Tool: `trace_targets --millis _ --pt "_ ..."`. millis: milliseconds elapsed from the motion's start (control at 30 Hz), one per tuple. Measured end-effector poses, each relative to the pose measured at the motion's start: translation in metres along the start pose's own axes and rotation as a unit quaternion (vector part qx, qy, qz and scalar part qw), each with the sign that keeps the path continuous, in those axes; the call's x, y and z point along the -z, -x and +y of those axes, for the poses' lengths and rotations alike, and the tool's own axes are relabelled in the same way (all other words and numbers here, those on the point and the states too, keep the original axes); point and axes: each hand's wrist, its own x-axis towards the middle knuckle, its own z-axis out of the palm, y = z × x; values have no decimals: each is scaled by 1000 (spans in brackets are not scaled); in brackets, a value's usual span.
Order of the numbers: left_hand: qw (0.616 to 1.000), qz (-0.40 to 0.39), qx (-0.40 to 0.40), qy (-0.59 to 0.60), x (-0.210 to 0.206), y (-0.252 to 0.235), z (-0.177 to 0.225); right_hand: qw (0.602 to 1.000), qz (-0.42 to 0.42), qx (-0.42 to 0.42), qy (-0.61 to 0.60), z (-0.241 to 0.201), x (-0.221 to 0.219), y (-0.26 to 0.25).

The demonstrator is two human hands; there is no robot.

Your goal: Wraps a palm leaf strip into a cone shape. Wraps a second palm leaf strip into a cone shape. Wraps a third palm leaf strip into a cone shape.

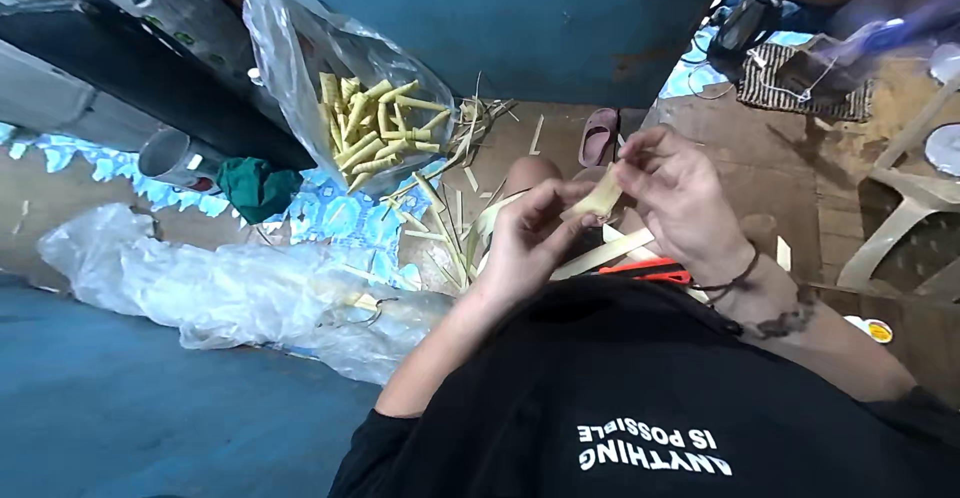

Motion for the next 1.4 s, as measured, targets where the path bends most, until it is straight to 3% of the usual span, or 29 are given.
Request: trace_targets --millis 67,133,200,267,367,433,500,600,667,767,900,1033,1100,1200,1300,1333,1400 --pt "999 17 -12 -25 0 0 -2 990 -18 -100 -95 7 3 1" --pt "998 10 8 -68 2 -2 -5 981 -71 -151 -100 14 4 -1" --pt "988 -38 54 -142 9 -3 -4 980 -116 -151 -64 18 12 1" --pt "980 -82 67 -169 12 -3 -3 988 -99 -112 -40 20 25 2" --pt "990 -42 47 -128 6 -5 -8 980 -29 -166 -104 16 20 -11" --pt "994 -18 50 -96 2 -6 -11 973 -69 -185 -118 21 18 -2" --pt "991 -23 67 -111 3 -7 -11 974 -105 -187 -79 21 15 0" --pt "984 -66 68 -151 8 -6 -12 984 -94 -148 -11 18 21 6" --pt "985 -69 58 -151 5 -5 -15 984 -90 -137 -66 24 30 11" --pt "990 -37 52 -122 -1 -4 -14 974 -62 -191 -104 24 18 6" --pt "982 -49 56 -171 5 -5 -12 984 -110 -143 5 18 12 6" --pt "986 -46 25 -158 3 -5 -12 981 -27 -177 -81 19 14 10" --pt "987 -28 23 -157 0 -6 -11 985 -15 -169 -32 17 4 6" --pt "985 -11 24 -172 0 -5 -12 992 -50 -88 76 19 2 9" --pt "987 -16 12 -160 -1 -4 -10 974 5 -213 -80 14 2 9" --pt "988 -26 21 -154 -1 -4 -10 972 8 -222 -80 11 3 9" --pt "989 -38 49 -137 2 -5 -10 989 -4 -101 111 10 0 13"
